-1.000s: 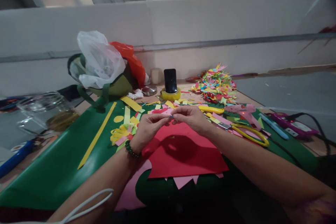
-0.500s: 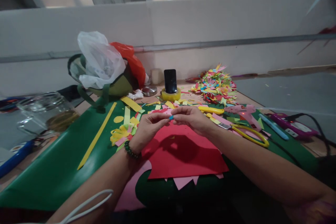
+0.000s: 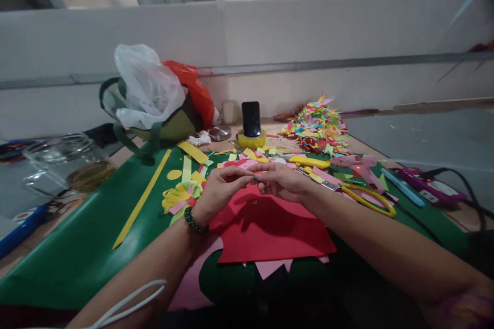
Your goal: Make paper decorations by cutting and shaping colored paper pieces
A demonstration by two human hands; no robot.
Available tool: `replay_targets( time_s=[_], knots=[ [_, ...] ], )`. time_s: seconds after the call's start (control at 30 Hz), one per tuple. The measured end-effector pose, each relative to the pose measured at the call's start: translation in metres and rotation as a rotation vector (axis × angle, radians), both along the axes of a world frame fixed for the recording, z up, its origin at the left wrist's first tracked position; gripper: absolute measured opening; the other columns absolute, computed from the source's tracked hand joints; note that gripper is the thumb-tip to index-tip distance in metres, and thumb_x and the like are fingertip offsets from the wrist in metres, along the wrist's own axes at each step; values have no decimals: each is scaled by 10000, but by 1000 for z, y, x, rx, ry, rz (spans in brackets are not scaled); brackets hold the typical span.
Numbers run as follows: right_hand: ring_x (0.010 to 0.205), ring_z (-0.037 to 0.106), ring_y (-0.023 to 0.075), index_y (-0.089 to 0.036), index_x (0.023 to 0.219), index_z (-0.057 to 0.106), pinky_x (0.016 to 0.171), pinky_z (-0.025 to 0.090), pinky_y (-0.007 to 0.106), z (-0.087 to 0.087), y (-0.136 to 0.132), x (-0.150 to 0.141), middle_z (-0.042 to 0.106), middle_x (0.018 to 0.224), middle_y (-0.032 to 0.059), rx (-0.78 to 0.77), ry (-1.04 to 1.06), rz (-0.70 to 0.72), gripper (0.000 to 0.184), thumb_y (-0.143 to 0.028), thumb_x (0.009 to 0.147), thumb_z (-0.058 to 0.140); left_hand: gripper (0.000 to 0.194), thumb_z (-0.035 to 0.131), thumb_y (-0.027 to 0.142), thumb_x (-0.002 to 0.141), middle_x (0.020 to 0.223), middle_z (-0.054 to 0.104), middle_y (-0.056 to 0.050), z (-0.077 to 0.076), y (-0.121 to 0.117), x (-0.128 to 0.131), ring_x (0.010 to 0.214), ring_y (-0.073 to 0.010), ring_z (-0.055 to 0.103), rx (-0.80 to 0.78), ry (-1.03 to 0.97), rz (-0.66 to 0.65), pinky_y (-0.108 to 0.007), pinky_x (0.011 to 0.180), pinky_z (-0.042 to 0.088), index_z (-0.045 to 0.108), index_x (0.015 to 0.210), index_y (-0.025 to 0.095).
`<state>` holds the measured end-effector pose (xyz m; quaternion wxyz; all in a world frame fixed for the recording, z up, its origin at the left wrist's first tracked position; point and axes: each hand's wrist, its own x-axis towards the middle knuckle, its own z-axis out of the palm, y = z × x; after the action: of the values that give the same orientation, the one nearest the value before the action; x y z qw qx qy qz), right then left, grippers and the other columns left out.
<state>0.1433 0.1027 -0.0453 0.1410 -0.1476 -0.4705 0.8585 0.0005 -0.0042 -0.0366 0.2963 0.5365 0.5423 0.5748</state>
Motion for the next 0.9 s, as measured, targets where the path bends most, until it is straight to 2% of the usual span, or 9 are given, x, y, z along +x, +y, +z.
replay_targets(
  time_s=[0.23,0.4,0.57,0.9],
  knots=[
    [510,596,61,-148,882,666,534,479,177,-2,-3,0,701,698,7,100,-58,4,160,-115,730,705,188,711,348,693,625,668,-12,2,-1,2,623,-132,584,-66,-30,-42,-256,650,482,673,677,165],
    [518,607,69,-159,755,679,570,480,201,4,-4,2,684,658,-17,300,-128,-160,72,-167,700,726,213,724,363,653,611,604,15,6,-2,1,584,-108,522,-155,-77,6,-242,605,432,649,646,165],
    [499,565,66,-160,696,692,561,457,227,6,-2,3,669,630,-23,434,-137,-187,83,-220,669,742,248,748,379,621,588,556,30,3,0,-2,560,-91,482,-238,-185,-54,-238,589,392,624,629,164],
    [475,551,66,-152,665,706,550,426,240,9,-4,3,674,608,-18,448,-150,-177,146,-260,583,761,317,794,408,587,607,546,35,-1,1,-4,554,-71,466,-287,-311,-109,-219,565,357,614,638,152]
  ],
)
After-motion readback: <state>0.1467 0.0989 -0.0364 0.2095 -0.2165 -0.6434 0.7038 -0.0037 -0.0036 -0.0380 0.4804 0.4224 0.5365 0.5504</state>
